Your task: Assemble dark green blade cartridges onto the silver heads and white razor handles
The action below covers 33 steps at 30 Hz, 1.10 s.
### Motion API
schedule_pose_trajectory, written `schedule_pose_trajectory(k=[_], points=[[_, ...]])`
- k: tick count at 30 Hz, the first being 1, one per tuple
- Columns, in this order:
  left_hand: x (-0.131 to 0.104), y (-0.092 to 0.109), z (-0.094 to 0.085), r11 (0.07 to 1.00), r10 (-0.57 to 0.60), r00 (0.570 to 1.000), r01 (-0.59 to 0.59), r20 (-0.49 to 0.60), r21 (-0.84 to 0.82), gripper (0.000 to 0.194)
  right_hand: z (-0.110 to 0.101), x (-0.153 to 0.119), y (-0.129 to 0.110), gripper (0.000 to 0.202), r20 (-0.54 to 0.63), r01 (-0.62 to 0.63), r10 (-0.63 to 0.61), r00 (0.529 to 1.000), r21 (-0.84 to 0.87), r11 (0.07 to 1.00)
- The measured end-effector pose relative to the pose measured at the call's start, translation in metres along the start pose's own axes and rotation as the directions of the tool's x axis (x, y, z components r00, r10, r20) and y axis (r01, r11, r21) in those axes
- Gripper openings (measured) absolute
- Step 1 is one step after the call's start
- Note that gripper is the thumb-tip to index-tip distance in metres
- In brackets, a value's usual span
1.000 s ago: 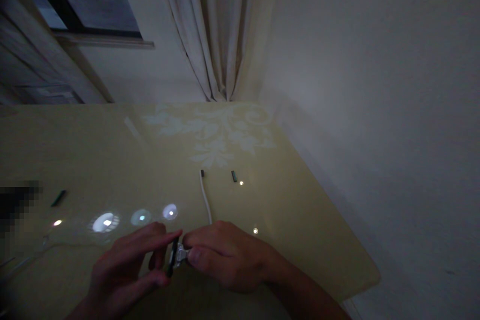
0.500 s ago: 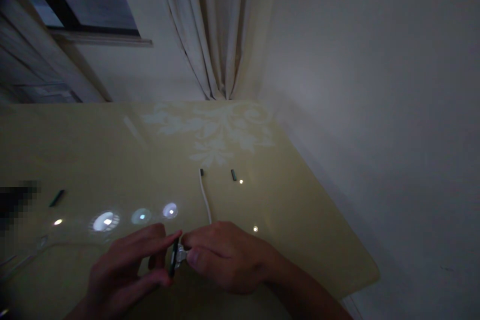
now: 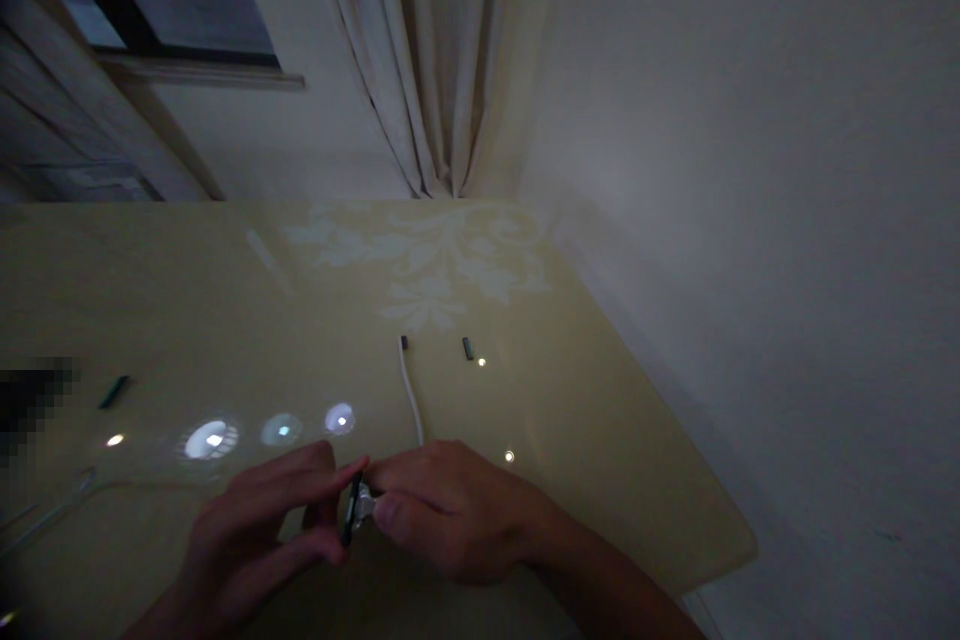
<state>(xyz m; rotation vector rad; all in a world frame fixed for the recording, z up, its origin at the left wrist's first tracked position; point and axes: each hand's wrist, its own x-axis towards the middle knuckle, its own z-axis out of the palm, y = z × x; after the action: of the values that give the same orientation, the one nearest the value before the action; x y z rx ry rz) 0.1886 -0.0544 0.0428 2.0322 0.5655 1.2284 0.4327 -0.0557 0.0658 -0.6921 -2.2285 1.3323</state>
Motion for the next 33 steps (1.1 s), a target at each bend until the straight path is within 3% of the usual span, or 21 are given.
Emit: schedule_pose_trajectory(k=[14,33], points=[[-0.0016,-0.0021,0.0018,0.999,-0.033,0.998,0.034,-0.060,0.015,0.041,0.0047,0.0000,-0.0038,0.049,-0.067,-0.060,0.059,0.996,-0.008,0.998],[-0.0070,-0.0060,-0.0031,0.997,-0.071,0.997,0.071,-0.018,-0.021,0.042,0.0069,0.0019,-0.0035,0.060,-0.066,-0.051,0.056,0.996,0.072,0.996]])
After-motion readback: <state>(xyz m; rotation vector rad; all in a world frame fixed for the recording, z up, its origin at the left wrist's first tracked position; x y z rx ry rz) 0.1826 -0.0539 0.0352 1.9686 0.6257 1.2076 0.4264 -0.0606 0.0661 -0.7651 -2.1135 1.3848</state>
